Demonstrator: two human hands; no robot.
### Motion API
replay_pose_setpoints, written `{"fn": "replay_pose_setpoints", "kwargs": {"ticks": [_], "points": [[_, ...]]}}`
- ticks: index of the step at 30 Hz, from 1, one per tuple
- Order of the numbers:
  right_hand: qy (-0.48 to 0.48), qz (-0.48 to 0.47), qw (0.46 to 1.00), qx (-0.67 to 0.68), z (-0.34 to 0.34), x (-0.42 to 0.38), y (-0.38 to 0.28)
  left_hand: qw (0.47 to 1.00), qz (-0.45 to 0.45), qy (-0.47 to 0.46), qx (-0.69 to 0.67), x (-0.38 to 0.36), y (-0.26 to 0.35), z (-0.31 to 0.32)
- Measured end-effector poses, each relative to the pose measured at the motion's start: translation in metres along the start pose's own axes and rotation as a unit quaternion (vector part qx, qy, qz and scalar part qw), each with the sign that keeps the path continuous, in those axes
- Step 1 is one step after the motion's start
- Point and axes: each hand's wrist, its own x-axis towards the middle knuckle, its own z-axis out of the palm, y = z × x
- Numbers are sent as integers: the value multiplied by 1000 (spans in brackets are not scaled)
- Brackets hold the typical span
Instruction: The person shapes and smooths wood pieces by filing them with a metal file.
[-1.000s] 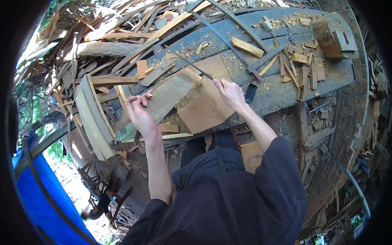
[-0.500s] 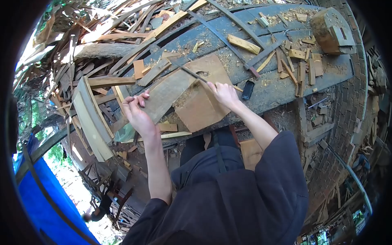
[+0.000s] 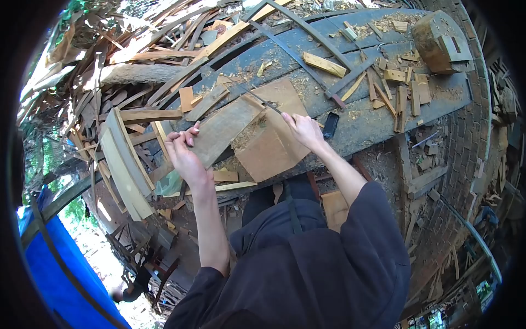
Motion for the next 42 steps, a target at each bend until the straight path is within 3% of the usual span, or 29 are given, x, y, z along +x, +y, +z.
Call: {"fn": "replay_pose_setpoints", "kwargs": {"ticks": [2, 5, 12, 17, 21, 23, 27, 32, 36, 39, 41, 42], "points": [[48, -23, 997, 61, -1, 1, -1, 1000, 0, 6, -15, 9, 4, 7], [31, -6, 996, 86, -8, -1, -6, 1000, 27, 6, -5, 21, 6, 8], [29, -12, 999, 29, -9, 4, -22, 1000, 5, 30, -3, 40, 7, 14], [74, -42, 991, 102, -22, -13, -54, 1000, -1, 22, -7, 37, 10, 19], [46, -27, 995, 86, -1, -3, -34, 1000, 3, 21, -6, 42, 4, 14], [15, 2, 1000, -26, 22, 9, -2, 1000, 16, 6, 0, 39, 3, 16], [-13, -4, 1000, -15, -11, 11, -23, 999, 17, 15, 26, 36, 6, 13], [72, -73, 989, 109, 0, 1, -31, 1000, 24, 16, 6, 40, 1, 10], [19, -40, 998, -34, 21, 28, -7, 999, 38, 19, 3, 39, 1, 17], [28, -36, 999, 21, -6, 7, -37, 999, 27, 24, 1, 37, 5, 18], [67, -88, 981, 162, -9, -1, -45, 999, 27, 31, 5, 37, 5, 15], [73, -89, 980, 161, 3, 2, -37, 999, 26, 29, 14, 38, 6, 16]]}}
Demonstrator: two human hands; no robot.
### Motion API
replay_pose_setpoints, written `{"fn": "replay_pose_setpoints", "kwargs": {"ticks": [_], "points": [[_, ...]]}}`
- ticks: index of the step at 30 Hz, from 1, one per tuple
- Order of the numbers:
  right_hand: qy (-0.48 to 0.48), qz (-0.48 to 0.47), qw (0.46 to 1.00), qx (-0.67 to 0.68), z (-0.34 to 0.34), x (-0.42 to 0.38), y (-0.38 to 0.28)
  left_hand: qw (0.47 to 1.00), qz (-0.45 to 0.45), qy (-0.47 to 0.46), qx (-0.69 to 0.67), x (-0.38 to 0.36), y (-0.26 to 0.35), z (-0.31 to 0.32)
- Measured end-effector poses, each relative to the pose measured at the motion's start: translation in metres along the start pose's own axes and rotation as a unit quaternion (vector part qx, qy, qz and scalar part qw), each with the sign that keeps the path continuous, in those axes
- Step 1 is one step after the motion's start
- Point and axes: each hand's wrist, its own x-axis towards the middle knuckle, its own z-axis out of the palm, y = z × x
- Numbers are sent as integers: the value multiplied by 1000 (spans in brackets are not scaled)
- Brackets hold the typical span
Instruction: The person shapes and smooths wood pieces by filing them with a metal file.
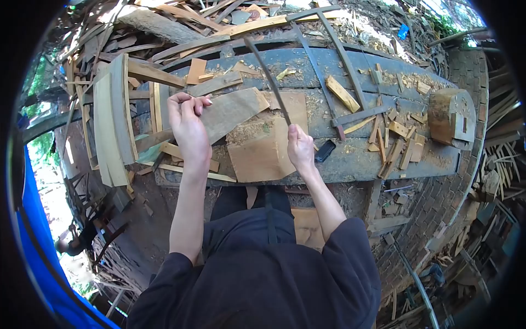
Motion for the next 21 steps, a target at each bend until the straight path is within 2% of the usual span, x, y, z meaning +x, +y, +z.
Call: {"fn": "replay_pose_setpoints", "kwargs": {"ticks": [3, 7, 9, 11, 13, 17, 19, 20, 21], "points": [[-62, 64, 979, -184, 6, 16, 21, 1000, 4, -13, 3, -3, 1, 4], [-25, 59, 989, -132, -23, 14, -9, 1000, 4, -6, -15, -1, -2, 2], [5, 26, 1000, 1, -27, 6, -23, 1000, -2, -6, -6, -3, -2, 4], [-8, 27, 999, -36, -4, 2, 1, 1000, 6, -12, -5, -1, 0, 8], [-76, 83, 972, -208, 8, 16, 52, 1000, 8, -20, -7, -4, -3, 10], [-46, 66, 985, -152, -24, 3, -4, 1000, 8, -10, 26, -1, 2, 9], [-15, 25, 999, -19, -25, -1, -15, 1000, 4, -12, 14, 0, -1, 8], [-11, 19, 1000, -20, -14, -5, -2, 1000, 1, -5, 17, 0, 0, 8], [-23, 37, 996, -79, -5, -6, 6, 1000, -4, 0, 16, -1, 2, 10]]}}
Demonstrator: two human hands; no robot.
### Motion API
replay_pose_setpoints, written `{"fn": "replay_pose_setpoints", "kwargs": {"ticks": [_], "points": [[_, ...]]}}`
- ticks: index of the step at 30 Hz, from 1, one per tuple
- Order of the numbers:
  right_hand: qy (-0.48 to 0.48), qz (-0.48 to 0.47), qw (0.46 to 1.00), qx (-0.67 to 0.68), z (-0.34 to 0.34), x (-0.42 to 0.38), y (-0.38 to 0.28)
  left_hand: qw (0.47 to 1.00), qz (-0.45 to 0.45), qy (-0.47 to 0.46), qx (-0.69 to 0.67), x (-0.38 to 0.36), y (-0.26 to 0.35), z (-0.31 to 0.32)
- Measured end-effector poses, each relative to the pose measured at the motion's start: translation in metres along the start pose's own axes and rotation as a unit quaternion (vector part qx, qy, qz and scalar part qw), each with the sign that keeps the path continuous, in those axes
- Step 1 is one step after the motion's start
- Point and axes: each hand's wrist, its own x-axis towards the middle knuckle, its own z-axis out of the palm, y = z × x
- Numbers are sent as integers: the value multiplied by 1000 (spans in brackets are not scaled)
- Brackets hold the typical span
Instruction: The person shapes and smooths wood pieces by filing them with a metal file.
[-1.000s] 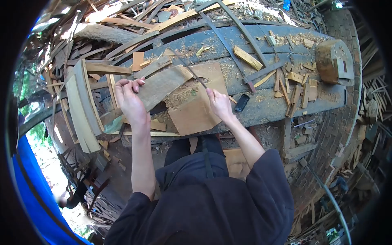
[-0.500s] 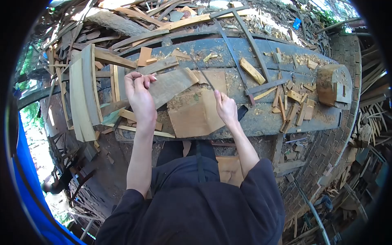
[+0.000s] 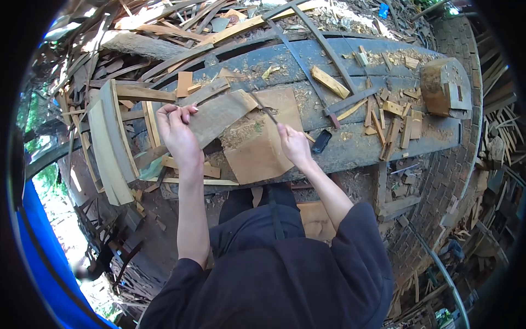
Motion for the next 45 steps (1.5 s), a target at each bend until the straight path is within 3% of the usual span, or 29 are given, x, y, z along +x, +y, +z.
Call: {"fn": "replay_pose_setpoints", "kwargs": {"ticks": [2, 6, 8, 10, 11, 13, 17, 20, 21, 26, 28, 30, 32, 34, 37, 41, 45], "points": [[-54, 63, 990, -111, 12, 16, 37, 1000, -3, -12, -2, -1, -5, -2], [-19, 44, 998, -42, -20, 8, -14, 1000, -1, -17, -2, 5, -6, -10], [37, -22, 997, 68, -19, 0, -24, 1000, 1, -24, -2, 5, -9, -12], [38, -16, 998, 51, 12, 7, 13, 1000, -2, -16, 13, 3, -3, -7], [-5, 25, 999, -19, 20, 18, 36, 1000, 1, -24, 11, 2, -3, -7], [-38, 52, 994, -93, 4, 20, 18, 999, 11, -28, 31, 5, -6, -12], [42, -20, 997, 54, -32, 3, -38, 1000, 7, -19, -10, 0, -5, -10], [-27, 18, 999, 8, 5, 1, 1, 1000, 4, -19, -7, 0, -3, -9], [-38, 36, 995, -88, 4, 8, 0, 1000, 7, -20, -12, 0, -5, -9], [2, 24, 998, -55, -15, 3, -22, 1000, 5, -18, 0, -1, -6, -12], [45, -23, 998, 23, -10, -5, -27, 1000, 7, -22, -1, 1, -6, -10], [44, -9, 999, 14, 14, -3, 6, 1000, 9, -28, -5, -4, -4, -10], [-23, 47, 997, -56, 20, 15, 26, 1000, 5, -20, 13, -1, -5, -10], [-49, 54, 995, -63, -10, 13, -4, 1000, 10, -16, 7, 1, -3, -8], [27, 5, 1000, 9, -21, 4, -32, 1000, 4, -17, 5, -1, -5, -5], [-40, 70, 994, -80, 24, 20, 34, 1000, 5, -8, 16, -4, -1, -3], [41, 22, 999, -17, -20, 8, -16, 999, 12, -27, 21, -2, -3, -12]]}}
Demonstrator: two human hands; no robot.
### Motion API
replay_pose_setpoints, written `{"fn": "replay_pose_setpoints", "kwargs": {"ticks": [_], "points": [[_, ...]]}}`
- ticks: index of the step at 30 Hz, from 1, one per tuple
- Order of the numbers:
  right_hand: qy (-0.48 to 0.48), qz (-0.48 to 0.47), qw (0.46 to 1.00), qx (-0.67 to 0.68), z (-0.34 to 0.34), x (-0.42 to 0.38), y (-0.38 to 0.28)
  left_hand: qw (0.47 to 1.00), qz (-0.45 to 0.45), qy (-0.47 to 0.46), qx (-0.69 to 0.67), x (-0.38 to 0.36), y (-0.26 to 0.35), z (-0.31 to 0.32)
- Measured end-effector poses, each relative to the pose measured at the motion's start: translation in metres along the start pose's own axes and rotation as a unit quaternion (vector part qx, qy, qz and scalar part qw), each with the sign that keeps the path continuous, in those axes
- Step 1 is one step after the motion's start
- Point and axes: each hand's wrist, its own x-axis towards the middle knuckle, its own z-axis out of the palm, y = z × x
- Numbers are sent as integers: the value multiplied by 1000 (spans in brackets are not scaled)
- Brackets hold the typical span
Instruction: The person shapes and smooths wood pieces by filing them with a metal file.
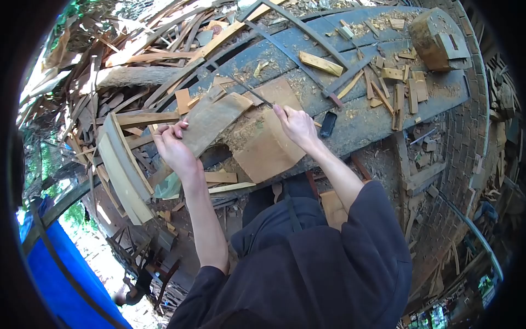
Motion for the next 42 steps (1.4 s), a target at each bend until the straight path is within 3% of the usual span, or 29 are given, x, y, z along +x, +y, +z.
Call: {"fn": "replay_pose_setpoints", "kwargs": {"ticks": [3, 5, 7, 9, 11, 13, 15, 16, 20, 23, 24, 27, 31, 32, 34, 39, 42], "points": [[25, -9, 996, 82, 18, -10, 9, 1000, -3, 10, -14, 0, -2, 3], [-12, 10, 999, 40, 34, -2, 38, 1000, -5, 12, -9, -5, 0, 5], [-67, 14, 996, -62, 30, 6, 25, 1000, 2, 16, 3, 4, 4, 4], [-71, 22, 995, -60, 17, 1, 9, 1000, -3, 4, -16, 5, -3, -1], [-2, -31, 999, 34, 4, 0, -11, 1000, -8, 3, -16, 8, -4, -2], [-7, -22, 999, 39, 24, -3, 6, 1000, -6, -2, -19, 4, -1, -2], [-83, 23, 992, -87, 36, 1, 24, 1000, -7, 1, -19, 1, -1, 2], [-94, 42, 993, -64, 30, 8, 26, 1000, -8, 6, -11, 3, 1, 0], [-70, 16, 997, -27, 1, 2, -8, 1000, -3, -11, -21, 5, -2, -4], [-28, 22, 999, 20, 27, -8, 0, 1000, -6, -18, -21, 5, 1, -2], [-111, 73, 989, -64, 25, -2, 0, 999, -4, -20, -25, 4, 1, -1], [-113, 65, 989, -66, 8, 15, -1, 1000, 2, -18, -17, 7, 0, 0], [9, 0, 999, 47, -2, 3, -29, 1000, -2, -16, -18, 8, -1, -1], [9, 3, 999, 48, 12, 1, -15, 999, -5, -20, -27, 6, 1, 0], [-93, 21, 989, -117, 39, 12, 21, 999, -6, -19, -30, 6, 0, 0], [-80, 40, 993, -79, 3, 5, -9, 997, -25, -23, -65, 3, 1, -8], [-17, 26, 999, 25, -4, -5, -20, 999, 4, -10, -45, -5, 5, -8]]}}
